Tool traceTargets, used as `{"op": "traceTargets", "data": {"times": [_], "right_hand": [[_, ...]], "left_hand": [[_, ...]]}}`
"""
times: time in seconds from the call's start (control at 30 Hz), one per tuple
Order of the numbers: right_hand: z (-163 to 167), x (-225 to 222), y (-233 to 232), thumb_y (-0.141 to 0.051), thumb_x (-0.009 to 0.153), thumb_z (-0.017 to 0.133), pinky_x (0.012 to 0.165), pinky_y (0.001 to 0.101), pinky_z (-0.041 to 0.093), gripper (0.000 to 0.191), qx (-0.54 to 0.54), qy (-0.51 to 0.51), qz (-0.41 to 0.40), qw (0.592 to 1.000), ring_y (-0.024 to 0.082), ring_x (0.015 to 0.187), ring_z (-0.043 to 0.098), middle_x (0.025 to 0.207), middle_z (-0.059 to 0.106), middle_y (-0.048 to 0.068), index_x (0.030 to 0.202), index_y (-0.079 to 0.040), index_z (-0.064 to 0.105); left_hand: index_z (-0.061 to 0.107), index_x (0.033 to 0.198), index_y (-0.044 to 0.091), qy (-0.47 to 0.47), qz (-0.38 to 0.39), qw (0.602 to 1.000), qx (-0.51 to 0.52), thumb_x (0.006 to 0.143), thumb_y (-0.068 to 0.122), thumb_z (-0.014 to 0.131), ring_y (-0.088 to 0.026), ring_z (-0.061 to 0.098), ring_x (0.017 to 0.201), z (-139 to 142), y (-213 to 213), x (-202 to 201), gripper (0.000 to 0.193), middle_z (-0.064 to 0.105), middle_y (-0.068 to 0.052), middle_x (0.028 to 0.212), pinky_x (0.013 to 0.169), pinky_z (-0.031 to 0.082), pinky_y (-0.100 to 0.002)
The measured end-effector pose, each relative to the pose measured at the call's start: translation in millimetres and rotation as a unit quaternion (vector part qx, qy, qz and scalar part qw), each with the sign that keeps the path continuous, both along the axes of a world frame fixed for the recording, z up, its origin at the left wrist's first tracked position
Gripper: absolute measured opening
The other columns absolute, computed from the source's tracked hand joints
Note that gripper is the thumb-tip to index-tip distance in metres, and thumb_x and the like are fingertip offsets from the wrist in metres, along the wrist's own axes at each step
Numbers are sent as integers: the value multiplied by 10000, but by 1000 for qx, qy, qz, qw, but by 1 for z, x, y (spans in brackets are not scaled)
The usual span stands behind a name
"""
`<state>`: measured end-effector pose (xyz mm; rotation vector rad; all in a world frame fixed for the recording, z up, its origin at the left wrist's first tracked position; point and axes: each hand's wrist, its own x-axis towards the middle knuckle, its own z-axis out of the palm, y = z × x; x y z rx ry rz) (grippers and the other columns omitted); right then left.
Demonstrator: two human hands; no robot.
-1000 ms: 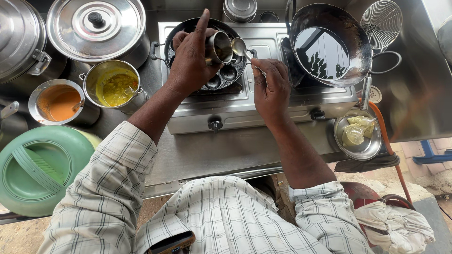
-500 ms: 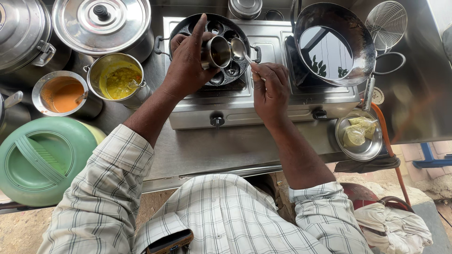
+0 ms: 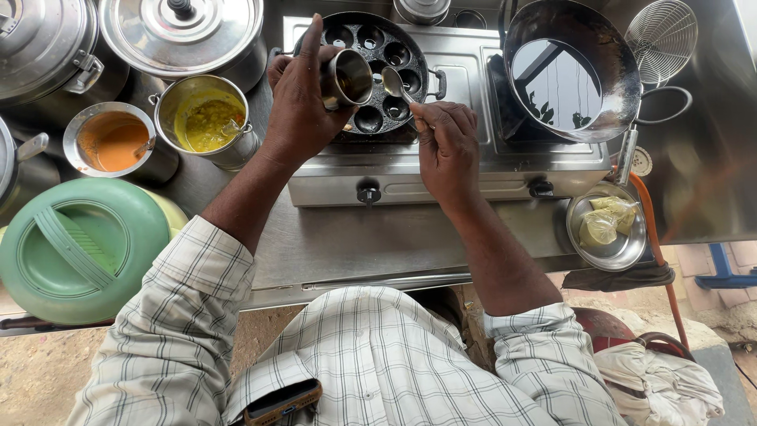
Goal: The person prepares a street food snack by first filling a plastic bag with a yellow batter and tying it. They then move a large pot on the stove, place a pan with circular molds on the burner, and light the gas. The person pours oil into the molds using a spoon, stirs a white batter in a separate container, and finally pours the white batter into the heated molds to cook.
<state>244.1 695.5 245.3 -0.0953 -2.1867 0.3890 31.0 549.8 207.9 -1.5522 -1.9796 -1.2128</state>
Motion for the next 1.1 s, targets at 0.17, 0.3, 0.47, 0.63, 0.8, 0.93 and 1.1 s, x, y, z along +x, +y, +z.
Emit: {"op": "traceTargets", "data": {"times": [0.17, 0.3, 0.47, 0.63, 0.8, 0.93, 1.1], "right_hand": [[-6, -5, 9, -23, 1038, 698, 960, 371, 443, 207, 50, -13, 8, 999, 215, 1038, 651, 1097, 722, 30, 1230, -102, 703], [-7, -6, 13, -14, 1024, 695, 979, 388, 444, 229, 81, -31, -7, 996, 227, 1038, 643, 1093, 718, 30, 1235, -103, 706], [-6, -9, 19, -9, 1033, 694, 994, 395, 441, 225, 97, -22, 3, 995, 218, 1048, 643, 1103, 713, 33, 1240, -97, 697], [-10, -11, 20, -15, 1013, 702, 996, 405, 433, 249, 105, -42, -3, 994, 224, 1048, 635, 1097, 704, 42, 1248, -97, 699], [-18, -13, 23, -15, 1029, 696, 1025, 402, 432, 235, 89, -31, -9, 996, 222, 1077, 640, 1110, 711, 41, 1248, -98, 691], [-25, -14, 27, -27, 1037, 696, 983, 401, 469, 202, 16, -29, -26, 999, 243, 1073, 641, 1090, 710, 59, 1229, -87, 696], [-26, -21, 32, -48, 1089, 619, 913, 294, 576, 176, -366, 74, 109, 921, 152, 1078, 702, 1126, 708, 44, 1248, -95, 678]], "left_hand": [[-6, 1666, 135, -3, 15, 1000, -5, 800, 210, 1001, -228, 622, 1311, 1, -10, -6, 1331, 669, -39, 1413, 1143, 253, -445], [-4, 1675, 136, -9, 16, 1000, 2, 817, 180, 987, -220, 631, 1310, 2, -14, -10, 1312, 677, -33, 1417, 1155, 261, -442], [-9, 1674, 149, -12, 23, 1000, 2, 799, 163, 984, -234, 626, 1329, 2, -18, -15, 1324, 683, -49, 1395, 1158, 264, -457], [-17, 1675, 167, -15, 34, 999, 3, 805, 165, 992, -247, 621, 1346, -1, -21, -20, 1333, 681, -64, 1392, 1158, 254, -480], [-35, 1675, 171, -21, 32, 999, 7, 814, 168, 986, -252, 617, 1351, -3, -22, -21, 1335, 678, -54, 1394, 1169, 246, -493], [-27, 1671, 171, -14, 39, 999, 7, 814, 197, 994, -262, 607, 1355, -5, -21, -20, 1333, 679, -54, 1406, 1166, 240, -493], [-15, 1672, 162, -21, 24, 999, 7, 832, 218, 990, -246, 605, 1364, -5, -17, -18, 1311, 670, -58, 1418, 1176, 250, -477]]}}
